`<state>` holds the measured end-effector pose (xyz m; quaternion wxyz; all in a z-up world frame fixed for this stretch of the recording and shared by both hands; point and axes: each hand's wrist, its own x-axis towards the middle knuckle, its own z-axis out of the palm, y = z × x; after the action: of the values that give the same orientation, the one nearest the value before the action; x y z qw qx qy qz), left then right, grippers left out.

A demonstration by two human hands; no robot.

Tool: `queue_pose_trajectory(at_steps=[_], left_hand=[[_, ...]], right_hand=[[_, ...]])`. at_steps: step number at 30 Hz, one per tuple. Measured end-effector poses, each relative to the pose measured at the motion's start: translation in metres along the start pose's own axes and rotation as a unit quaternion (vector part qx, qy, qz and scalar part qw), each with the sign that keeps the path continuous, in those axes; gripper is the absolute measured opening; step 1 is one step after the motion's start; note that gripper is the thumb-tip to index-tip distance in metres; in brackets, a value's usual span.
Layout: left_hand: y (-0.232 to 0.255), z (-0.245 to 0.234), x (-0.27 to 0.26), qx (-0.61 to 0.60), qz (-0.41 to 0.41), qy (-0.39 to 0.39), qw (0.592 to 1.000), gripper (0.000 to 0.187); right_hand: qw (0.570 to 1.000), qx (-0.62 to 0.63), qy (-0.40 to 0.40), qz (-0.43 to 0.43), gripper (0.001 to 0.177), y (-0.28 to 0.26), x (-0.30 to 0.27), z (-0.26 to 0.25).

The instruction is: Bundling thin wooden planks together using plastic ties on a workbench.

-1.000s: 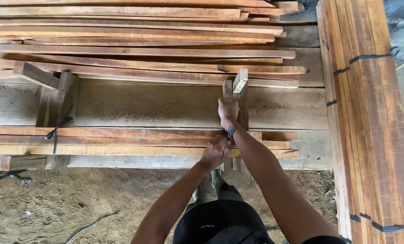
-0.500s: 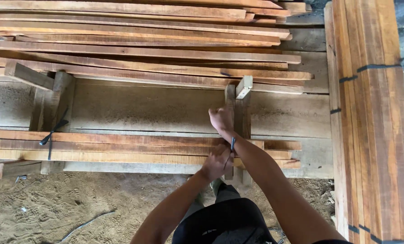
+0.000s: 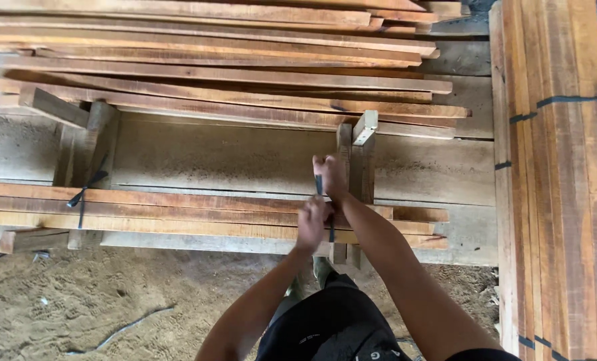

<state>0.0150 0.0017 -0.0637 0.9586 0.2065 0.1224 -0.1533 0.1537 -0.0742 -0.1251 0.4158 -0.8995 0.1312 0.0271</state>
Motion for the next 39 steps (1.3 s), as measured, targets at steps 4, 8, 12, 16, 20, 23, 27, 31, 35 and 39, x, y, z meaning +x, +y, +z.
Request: queue_pose_trajectory(at_steps=[4, 8, 12, 16, 20, 23, 27, 31, 35, 39], left_hand=[[-0.002, 0.009, 0.002, 0.355, 0.123, 0.100, 0.921, 0.046], [-0.027, -0.009, 0.000, 0.234, 0.157, 0.120, 0.952, 0.044], [-0.008, 0.001, -0.013, 0.459, 0.152, 0.067, 0.873, 0.048], [-0.007, -0.008, -0.007, 0.532, 0.162, 0.046, 0.830, 0.045], [-0.009, -0.025, 0.000, 0.579, 0.173, 0.014, 0.797, 0.043], [0.000, -0.003, -0.010, 0.538, 0.183, 0.015, 0.823, 0.047], [-0.002, -0.003, -0.011, 0.537, 0.198, 0.029, 0.820, 0.046], [-0.001, -0.005, -0.007, 0.562, 0.200, 0.019, 0.803, 0.047], [0.008, 0.014, -0.006, 0.560, 0.216, -0.008, 0.800, 0.043], [0.004, 0.005, -0.003, 0.539, 0.227, -0.031, 0.810, 0.047]], right_hand=[[0.996, 0.031, 0.076, -0.024, 0.041, 0.010, 0.003, 0.004], [0.990, 0.025, 0.134, -0.039, 0.040, 0.020, 0.009, 0.012], [0.990, 0.051, 0.128, -0.011, 0.041, 0.013, 0.009, 0.012], [0.991, 0.039, 0.129, -0.005, 0.034, 0.008, 0.007, 0.007], [0.991, -0.014, 0.110, -0.068, 0.039, -0.011, -0.009, -0.007], [0.996, -0.055, 0.053, -0.050, 0.040, -0.009, -0.006, -0.003], [0.999, -0.042, -0.006, -0.032, 0.046, 0.003, 0.002, 0.014], [0.995, -0.070, -0.061, -0.017, 0.045, 0.027, 0.014, 0.031], [0.990, -0.107, -0.090, 0.024, 0.046, 0.004, 0.010, 0.017], [0.990, -0.111, -0.082, 0.025, 0.047, 0.014, 0.014, 0.020]])
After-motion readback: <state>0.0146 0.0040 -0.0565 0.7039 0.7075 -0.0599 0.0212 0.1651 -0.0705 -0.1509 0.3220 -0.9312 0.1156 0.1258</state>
